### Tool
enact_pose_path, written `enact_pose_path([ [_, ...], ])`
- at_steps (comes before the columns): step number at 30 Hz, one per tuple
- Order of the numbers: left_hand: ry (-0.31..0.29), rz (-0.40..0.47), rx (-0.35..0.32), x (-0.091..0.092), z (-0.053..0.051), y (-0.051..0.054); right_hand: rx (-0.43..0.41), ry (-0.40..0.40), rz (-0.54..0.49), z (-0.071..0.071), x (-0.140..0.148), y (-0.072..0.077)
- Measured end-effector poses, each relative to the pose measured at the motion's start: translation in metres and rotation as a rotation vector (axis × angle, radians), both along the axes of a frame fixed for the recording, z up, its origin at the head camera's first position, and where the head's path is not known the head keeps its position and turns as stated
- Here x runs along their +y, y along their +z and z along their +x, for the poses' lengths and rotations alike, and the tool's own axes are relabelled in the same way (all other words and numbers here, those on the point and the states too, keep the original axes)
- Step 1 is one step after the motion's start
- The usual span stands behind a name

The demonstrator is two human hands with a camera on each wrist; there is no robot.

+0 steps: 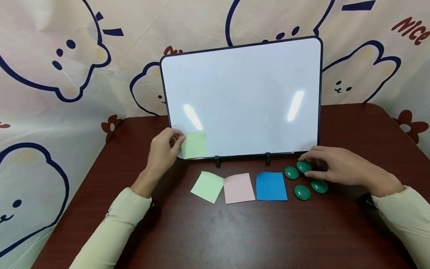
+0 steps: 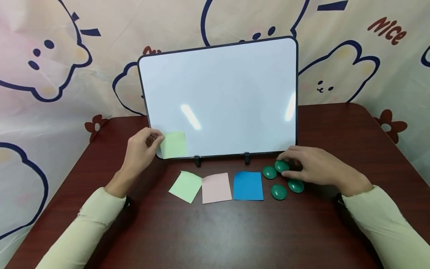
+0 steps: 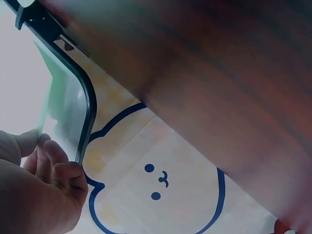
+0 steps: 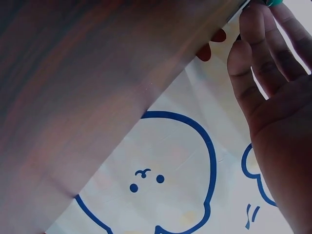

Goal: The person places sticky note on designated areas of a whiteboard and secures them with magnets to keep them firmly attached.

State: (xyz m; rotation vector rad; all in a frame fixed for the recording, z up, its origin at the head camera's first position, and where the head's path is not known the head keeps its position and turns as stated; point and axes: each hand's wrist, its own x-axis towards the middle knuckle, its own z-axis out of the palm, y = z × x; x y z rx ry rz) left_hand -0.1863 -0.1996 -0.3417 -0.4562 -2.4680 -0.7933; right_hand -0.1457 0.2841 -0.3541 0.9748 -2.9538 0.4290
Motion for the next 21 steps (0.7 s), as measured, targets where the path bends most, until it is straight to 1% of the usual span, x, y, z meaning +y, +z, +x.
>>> enact_pose_path([
  [7, 0.026, 0.024, -0.01, 0.006, -0.007, -0.002, -0.002, 0.019, -0.034, 0.0, 0.001, 0.0],
  [11, 0.035, 0.037, -0.027, 0.009, -0.011, -0.001, 0.024, 0.025, -0.07, 0.001, 0.001, 0.002],
  [13, 0.038, 0.045, -0.046, 0.011, -0.013, 0.0, 0.044, 0.015, -0.092, 0.001, 0.0, 0.003],
  [18, 0.043, 0.084, -0.078, 0.013, -0.017, 0.004, 0.072, -0.039, -0.13, 0.005, -0.011, 0.006],
  [21, 0.062, 0.088, -0.091, 0.014, -0.019, 0.006, 0.089, -0.048, -0.132, 0.007, -0.021, 0.006],
])
